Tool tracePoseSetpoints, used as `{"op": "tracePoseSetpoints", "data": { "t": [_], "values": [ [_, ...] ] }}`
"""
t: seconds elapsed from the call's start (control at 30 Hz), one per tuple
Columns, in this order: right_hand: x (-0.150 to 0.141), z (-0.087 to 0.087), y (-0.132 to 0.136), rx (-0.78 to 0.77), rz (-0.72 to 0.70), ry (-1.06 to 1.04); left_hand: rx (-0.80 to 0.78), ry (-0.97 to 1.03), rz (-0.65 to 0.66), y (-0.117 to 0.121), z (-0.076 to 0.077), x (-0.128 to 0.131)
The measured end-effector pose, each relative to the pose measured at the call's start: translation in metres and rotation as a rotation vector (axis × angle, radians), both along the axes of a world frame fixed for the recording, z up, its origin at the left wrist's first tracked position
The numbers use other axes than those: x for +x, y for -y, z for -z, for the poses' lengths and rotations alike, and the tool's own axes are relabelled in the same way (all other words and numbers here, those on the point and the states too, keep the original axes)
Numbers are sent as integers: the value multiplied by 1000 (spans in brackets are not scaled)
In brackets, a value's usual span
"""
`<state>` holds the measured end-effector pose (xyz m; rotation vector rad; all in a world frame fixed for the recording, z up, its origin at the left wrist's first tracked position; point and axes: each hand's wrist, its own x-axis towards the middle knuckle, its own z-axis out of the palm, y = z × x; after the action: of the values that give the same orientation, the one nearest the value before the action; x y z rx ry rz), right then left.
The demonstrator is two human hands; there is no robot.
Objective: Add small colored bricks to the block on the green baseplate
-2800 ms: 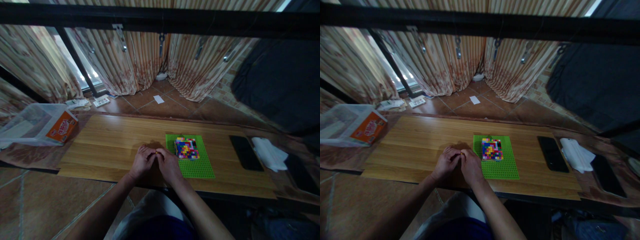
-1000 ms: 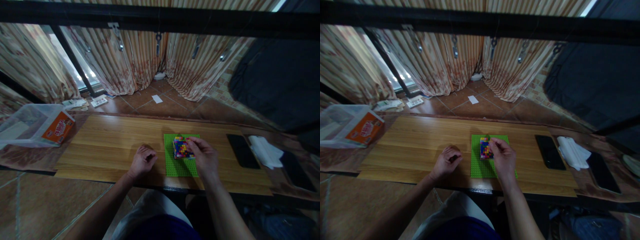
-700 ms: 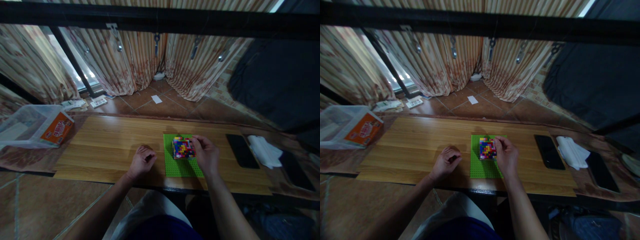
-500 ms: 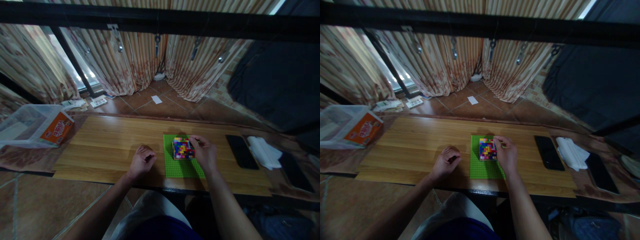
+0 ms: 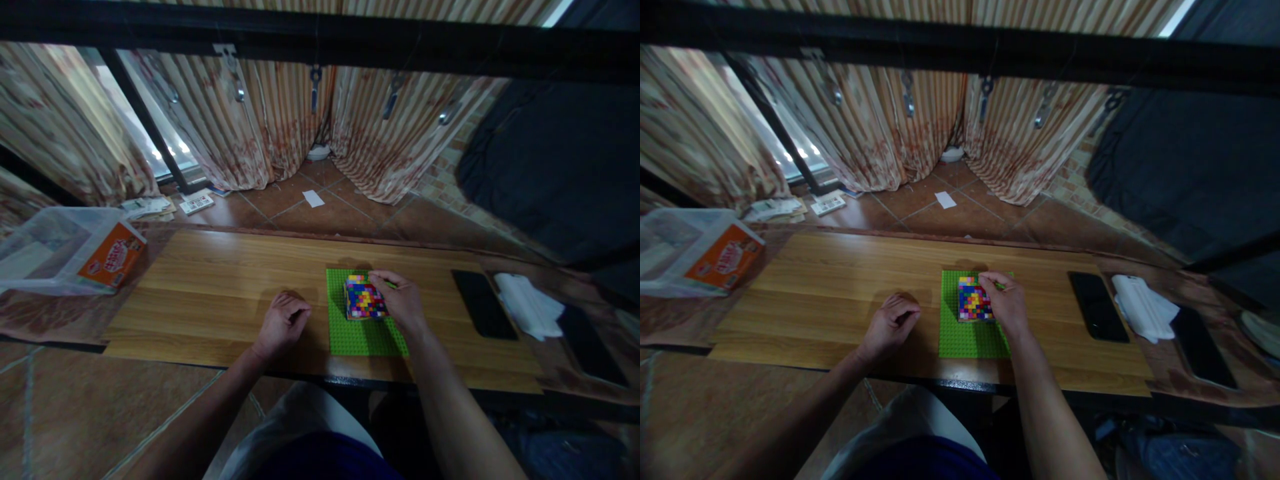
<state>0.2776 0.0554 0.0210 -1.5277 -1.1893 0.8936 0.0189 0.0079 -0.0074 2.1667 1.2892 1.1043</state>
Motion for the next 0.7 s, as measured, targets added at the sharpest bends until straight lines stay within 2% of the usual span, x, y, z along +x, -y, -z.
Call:
{"op": "tracePoseSetpoints", "data": {
  "t": [0.23, 0.57, 0.7],
  "values": [
    [-1, -2, -2, -58, -6, -30, -1, 8, -10, 0, -1, 1],
    [2, 4, -4, -47, -50, -33, -13, -5, -12, 0, 0, 0],
    [0, 0, -3, -26, -41, 28, -20, -10, -14, 1, 0, 1]
  ]
}}
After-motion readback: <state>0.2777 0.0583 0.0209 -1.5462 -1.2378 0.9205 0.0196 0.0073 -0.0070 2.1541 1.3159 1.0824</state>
